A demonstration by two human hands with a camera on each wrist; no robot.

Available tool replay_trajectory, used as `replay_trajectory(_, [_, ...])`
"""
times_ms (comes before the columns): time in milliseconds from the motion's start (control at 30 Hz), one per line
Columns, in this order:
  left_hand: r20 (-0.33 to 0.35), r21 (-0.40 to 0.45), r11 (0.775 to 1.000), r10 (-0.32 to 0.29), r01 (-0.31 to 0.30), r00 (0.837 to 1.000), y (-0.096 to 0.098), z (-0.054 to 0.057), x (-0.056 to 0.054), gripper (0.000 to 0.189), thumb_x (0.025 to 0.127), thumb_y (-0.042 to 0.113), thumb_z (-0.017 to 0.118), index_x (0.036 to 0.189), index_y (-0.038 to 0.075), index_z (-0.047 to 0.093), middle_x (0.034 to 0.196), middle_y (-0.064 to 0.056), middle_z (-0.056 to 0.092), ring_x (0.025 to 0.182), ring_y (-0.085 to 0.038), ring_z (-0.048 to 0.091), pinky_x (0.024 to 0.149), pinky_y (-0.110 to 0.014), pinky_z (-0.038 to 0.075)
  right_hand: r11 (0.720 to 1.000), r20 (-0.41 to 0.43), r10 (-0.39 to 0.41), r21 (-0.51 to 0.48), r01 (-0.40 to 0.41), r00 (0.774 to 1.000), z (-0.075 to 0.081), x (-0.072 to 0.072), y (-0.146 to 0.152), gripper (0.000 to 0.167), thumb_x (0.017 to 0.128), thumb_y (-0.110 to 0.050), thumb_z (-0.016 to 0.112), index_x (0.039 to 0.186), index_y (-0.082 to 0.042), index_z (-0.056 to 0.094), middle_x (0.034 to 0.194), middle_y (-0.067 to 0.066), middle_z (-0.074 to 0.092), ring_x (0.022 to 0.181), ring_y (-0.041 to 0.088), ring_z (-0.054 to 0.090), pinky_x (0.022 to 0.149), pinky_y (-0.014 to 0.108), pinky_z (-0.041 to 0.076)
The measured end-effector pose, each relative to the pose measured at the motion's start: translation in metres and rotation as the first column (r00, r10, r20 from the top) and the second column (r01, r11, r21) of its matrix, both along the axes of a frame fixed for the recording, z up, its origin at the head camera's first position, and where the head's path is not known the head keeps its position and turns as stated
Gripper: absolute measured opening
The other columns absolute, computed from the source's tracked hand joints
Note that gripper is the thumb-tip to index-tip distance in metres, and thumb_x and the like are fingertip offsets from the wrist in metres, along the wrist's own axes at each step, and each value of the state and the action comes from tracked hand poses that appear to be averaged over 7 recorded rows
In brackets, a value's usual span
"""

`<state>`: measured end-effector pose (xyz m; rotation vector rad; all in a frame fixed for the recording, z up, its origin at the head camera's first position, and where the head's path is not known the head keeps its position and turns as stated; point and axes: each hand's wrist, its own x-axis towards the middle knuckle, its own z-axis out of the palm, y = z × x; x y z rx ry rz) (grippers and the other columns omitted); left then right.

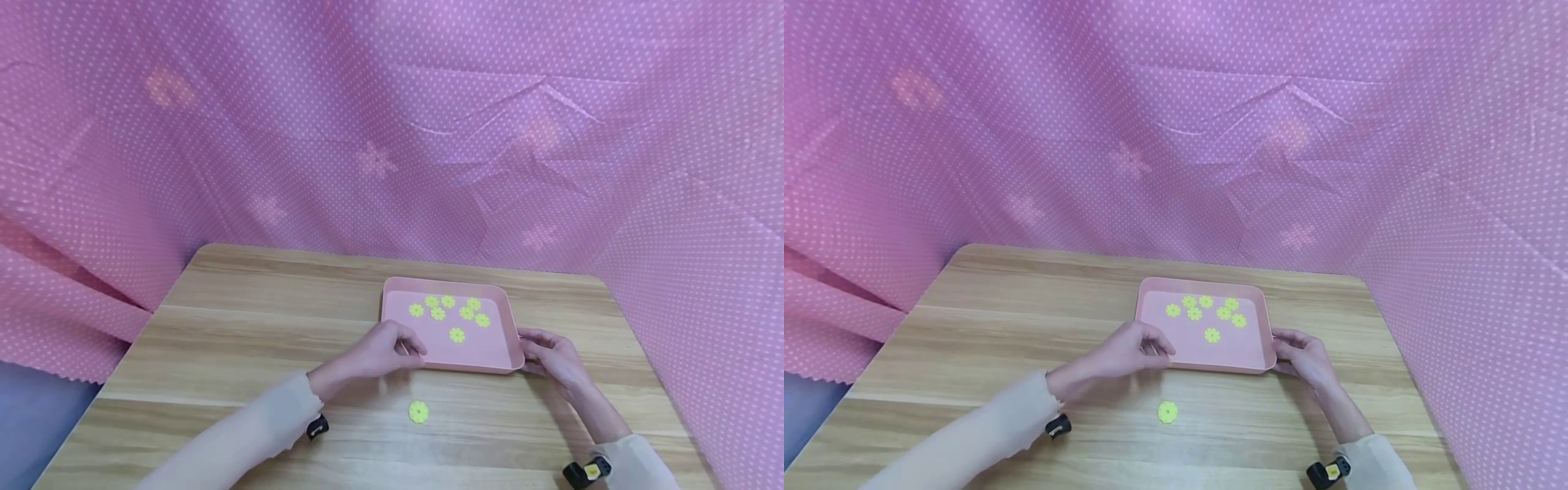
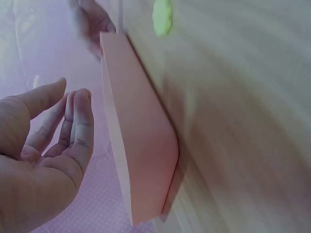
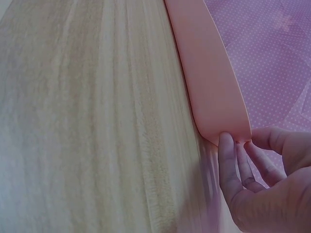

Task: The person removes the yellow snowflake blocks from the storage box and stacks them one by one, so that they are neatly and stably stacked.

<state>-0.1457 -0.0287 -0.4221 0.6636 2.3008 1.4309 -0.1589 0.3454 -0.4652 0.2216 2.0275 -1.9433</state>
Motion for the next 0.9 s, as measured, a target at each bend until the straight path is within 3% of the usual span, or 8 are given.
replay_trajectory(100, [-0.012, -0.013, 1.0, 0.004, -0.004, 1.0, -0.004, 0.0, -0.011, 0.02, 0.091, 0.009, 0.08, 0.108, -0.002, 0.078, 0.097, -0.009, 0.079, 0.081, -0.006, 0.068, 0.074, -0.016, 0.057, 1.0, 0.001, -0.011, 0.002, 0.011, 1.0, -0.001, 0.004, -0.002, 0.033, 0.104, -0.006, 0.062, 0.137, -0.001, 0.064, 0.1, -0.011, 0.078, 0.091, 0.005, 0.075, 0.082, 0.027, 0.066])
replay_trajectory(400, [-0.052, -0.045, 0.999, -0.001, -0.002, 0.999, -0.012, -0.012, -0.043, 0.025, 0.092, 0.01, 0.079, 0.113, -0.003, 0.075, 0.103, -0.013, 0.079, 0.085, -0.01, 0.069, 0.078, -0.018, 0.058, 0.998, 0.007, -0.051, 0.033, 0.051, 0.999, -0.001, 0.017, -0.014, 0.052, 0.104, -0.008, 0.064, 0.149, 0.011, 0.048, 0.099, -0.011, 0.077, 0.09, 0.005, 0.075, 0.082, 0.027, 0.065])
replay_trajectory(900, [-0.066, -0.053, 0.998, 0.043, -0.046, 0.997, -0.007, -0.024, -0.09, 0.03, 0.092, 0.005, 0.078, 0.118, -0.008, 0.071, 0.113, -0.022, 0.076, 0.098, -0.023, 0.073, 0.082, -0.029, 0.065, 0.998, -0.003, -0.046, 0.036, 0.046, 0.999, -0.003, 0.015, -0.012, 0.053, 0.104, -0.007, 0.063, 0.15, 0.013, 0.045, 0.101, -0.01, 0.077, 0.092, 0.005, 0.075, 0.084, 0.028, 0.066])
